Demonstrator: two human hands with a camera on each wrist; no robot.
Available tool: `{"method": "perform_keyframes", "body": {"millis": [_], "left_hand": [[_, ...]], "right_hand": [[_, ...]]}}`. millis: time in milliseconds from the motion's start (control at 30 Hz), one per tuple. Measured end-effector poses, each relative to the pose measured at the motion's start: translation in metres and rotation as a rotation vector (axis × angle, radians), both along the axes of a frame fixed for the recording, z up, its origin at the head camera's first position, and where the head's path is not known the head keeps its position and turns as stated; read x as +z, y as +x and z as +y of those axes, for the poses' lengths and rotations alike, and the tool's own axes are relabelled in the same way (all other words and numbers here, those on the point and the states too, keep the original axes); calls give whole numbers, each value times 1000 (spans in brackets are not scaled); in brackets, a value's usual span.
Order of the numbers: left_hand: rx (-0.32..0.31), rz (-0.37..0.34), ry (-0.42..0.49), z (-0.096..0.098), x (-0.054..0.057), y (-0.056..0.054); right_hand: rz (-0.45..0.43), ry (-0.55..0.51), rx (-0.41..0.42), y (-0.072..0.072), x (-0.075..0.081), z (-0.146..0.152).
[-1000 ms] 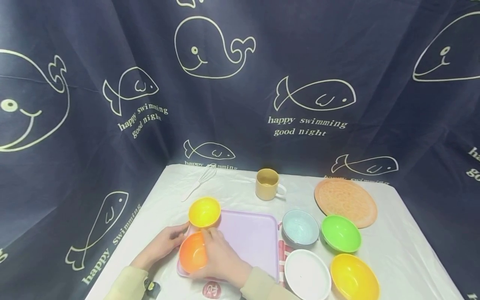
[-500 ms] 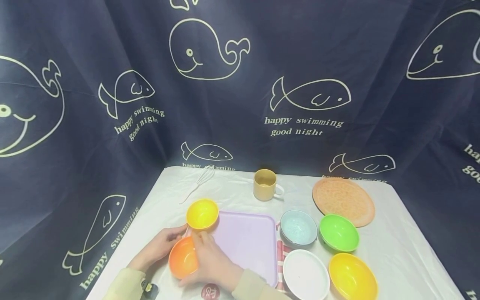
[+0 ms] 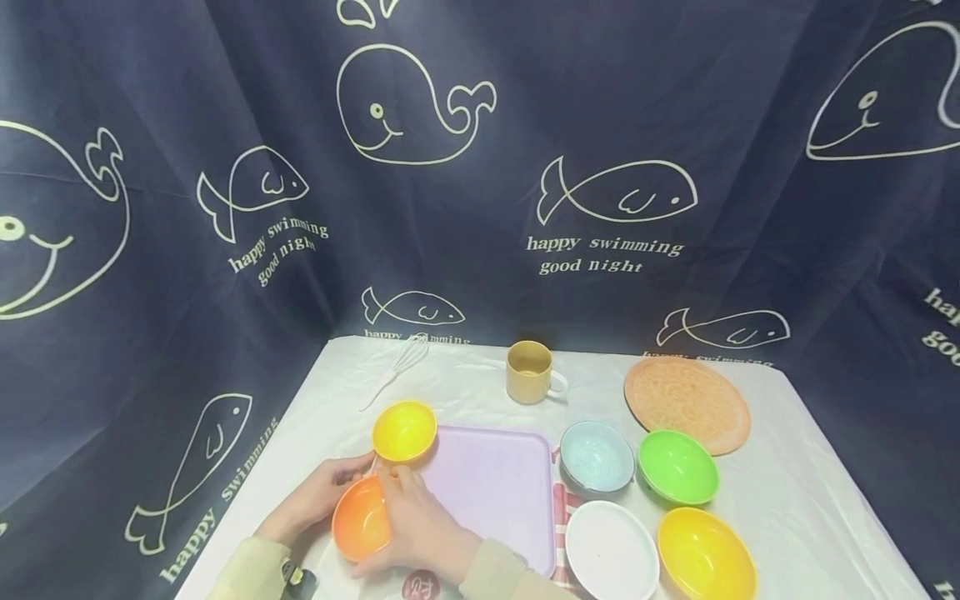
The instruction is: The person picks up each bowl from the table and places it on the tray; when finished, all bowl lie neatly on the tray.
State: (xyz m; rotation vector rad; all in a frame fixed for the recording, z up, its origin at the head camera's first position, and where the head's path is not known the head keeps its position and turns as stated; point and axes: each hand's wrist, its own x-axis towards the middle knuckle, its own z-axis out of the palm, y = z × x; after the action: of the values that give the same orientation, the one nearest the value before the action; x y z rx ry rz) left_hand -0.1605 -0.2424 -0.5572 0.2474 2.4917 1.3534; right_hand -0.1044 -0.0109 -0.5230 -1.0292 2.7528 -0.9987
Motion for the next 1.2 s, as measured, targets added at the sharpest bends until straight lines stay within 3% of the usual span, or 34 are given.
{"method": "perform_keyframes", "body": {"millis": [300, 567, 767, 933, 1200], "left_hand": [[28, -84, -32, 0, -4, -2], [55, -42, -33, 1, -5, -1], [63, -88, -24, 2, -3, -1], [61, -82, -28, 2, -1, 1], [60, -83, -6, 4, 1, 1]], "right_hand": [[-17, -33, -36, 7, 12, 34], [6, 15, -132, 13, 33, 78], [80, 39, -218, 11, 41, 124], [133, 44, -285, 11, 44, 167], [187, 86, -424, 27, 45, 244]]}}
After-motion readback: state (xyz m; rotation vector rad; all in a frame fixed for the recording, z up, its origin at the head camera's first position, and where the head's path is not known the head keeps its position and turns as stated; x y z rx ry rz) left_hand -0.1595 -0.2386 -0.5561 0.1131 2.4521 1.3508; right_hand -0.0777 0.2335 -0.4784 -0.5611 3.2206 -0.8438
